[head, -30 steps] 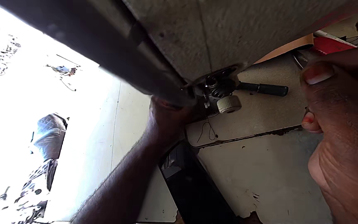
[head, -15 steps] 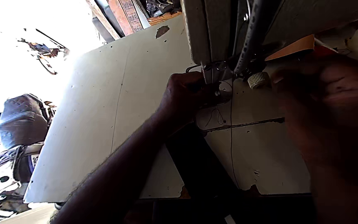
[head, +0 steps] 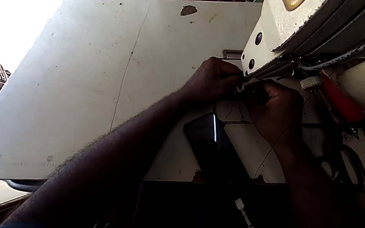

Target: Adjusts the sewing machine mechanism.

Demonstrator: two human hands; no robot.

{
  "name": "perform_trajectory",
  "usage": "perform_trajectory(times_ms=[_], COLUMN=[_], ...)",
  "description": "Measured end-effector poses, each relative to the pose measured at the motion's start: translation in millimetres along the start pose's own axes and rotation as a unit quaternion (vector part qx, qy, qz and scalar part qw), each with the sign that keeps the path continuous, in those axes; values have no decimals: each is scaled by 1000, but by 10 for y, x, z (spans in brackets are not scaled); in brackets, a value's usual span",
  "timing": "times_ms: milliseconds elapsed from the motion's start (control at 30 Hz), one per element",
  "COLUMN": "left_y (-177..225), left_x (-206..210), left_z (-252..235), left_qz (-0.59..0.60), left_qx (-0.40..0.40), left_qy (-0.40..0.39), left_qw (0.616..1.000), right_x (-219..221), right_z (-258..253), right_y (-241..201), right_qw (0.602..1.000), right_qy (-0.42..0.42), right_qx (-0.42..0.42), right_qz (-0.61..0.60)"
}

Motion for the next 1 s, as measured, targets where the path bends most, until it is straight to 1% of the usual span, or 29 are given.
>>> perform_trajectory(times_ms=[100,233,500,567,700,767,800,900,1000], left_y=[-18,-7,-25,-20,-30,-69,-90,-108,-85], left_x=[-5,-6,-6,-75,-425,-546,-565,-481,-322], left_z=[-1,-14,-22,-6,27,49,55,54,33], left_qz=[0,1,12,-20,-132,-149,-147,-144,-128], left_qx=[-9,-18,-6,-2,-15,-29,-36,-34,14], left_qy=[3,2,2,43,195,240,248,220,160], left_qw=[1000,1000,1000,999,972,959,957,964,979], right_x=[21,8,51,48,60,65,69,76,72], right_z=[-18,-49,-103,-83,-83,-92,-93,-87,-90], right_y=[2,-19,-17,-9,-4,-10,-10,-2,2], right_qw=[1000,997,995,994,993,992,991,990,989], right_qy=[3,4,-6,-16,-30,-30,-28,-32,-28], right_qx=[4,19,18,18,22,26,28,34,40], right_qz=[-15,-73,-100,-106,-115,-124,-128,-135,-136])
Point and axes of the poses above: each hand's wrist, its own z-axis away from the middle knuckle, its own x-axis out of the palm, y = z × x, the point moved 4 cm from there along -z, towards the middle knuckle, and after that the axes turned 2 degrees about y, right-handed, at the moved point
